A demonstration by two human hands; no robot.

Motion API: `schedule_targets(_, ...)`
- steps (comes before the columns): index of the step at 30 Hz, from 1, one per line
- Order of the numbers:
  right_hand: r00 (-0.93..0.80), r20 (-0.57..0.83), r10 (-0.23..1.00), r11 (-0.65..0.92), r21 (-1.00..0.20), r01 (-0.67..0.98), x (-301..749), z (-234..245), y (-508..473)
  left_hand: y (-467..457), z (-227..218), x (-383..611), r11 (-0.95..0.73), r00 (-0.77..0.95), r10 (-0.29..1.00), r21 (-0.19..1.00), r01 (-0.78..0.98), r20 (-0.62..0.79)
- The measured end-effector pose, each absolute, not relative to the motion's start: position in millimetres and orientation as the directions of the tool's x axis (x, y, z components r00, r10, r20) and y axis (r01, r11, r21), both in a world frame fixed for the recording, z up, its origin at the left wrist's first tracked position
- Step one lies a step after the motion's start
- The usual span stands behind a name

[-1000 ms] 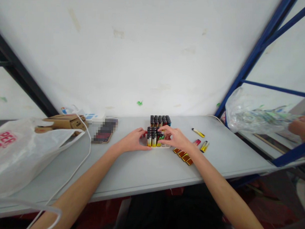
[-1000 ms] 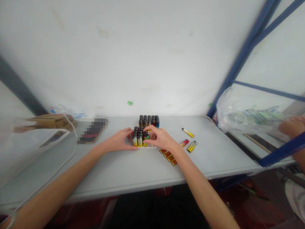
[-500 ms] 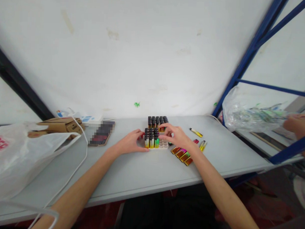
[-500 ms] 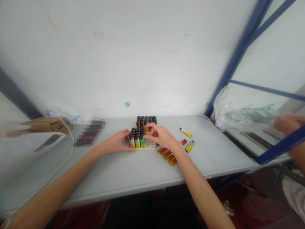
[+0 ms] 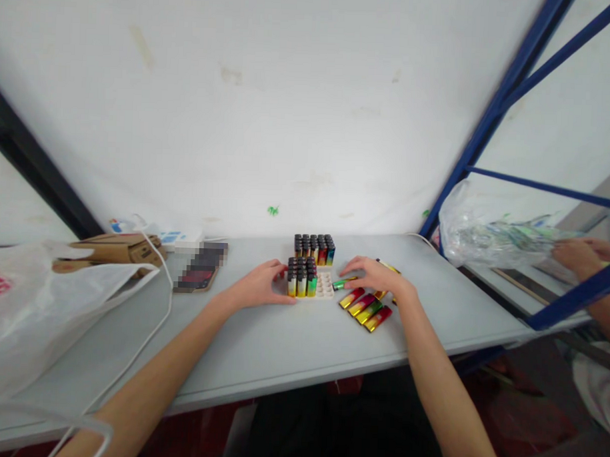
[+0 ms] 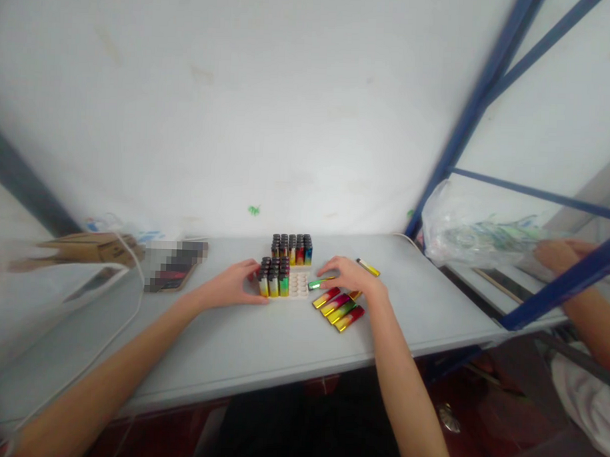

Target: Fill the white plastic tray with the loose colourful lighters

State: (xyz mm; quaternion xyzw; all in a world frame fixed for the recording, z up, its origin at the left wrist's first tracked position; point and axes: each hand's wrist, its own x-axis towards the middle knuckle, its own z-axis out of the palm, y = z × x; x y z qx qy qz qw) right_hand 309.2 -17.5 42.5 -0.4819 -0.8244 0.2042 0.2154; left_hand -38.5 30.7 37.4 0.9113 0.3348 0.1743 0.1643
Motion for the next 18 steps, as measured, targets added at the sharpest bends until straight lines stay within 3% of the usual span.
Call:
schedule_targets(8,-0.255,0.313,0.915,0.398,-0.587,0.705,295.4,34.5,-15.9,32.2,37.2,-39.0,-0.721,0.712,0.674,0.39,0.573,0.198)
schedule_targets(18,-0.177,0.426,0.887,0.43,-0.627,0.65,254.7,35.9,-18.9,33.3,35.8,-40.1,-0.729,0.719,0.664,0.392,0.561,0.206)
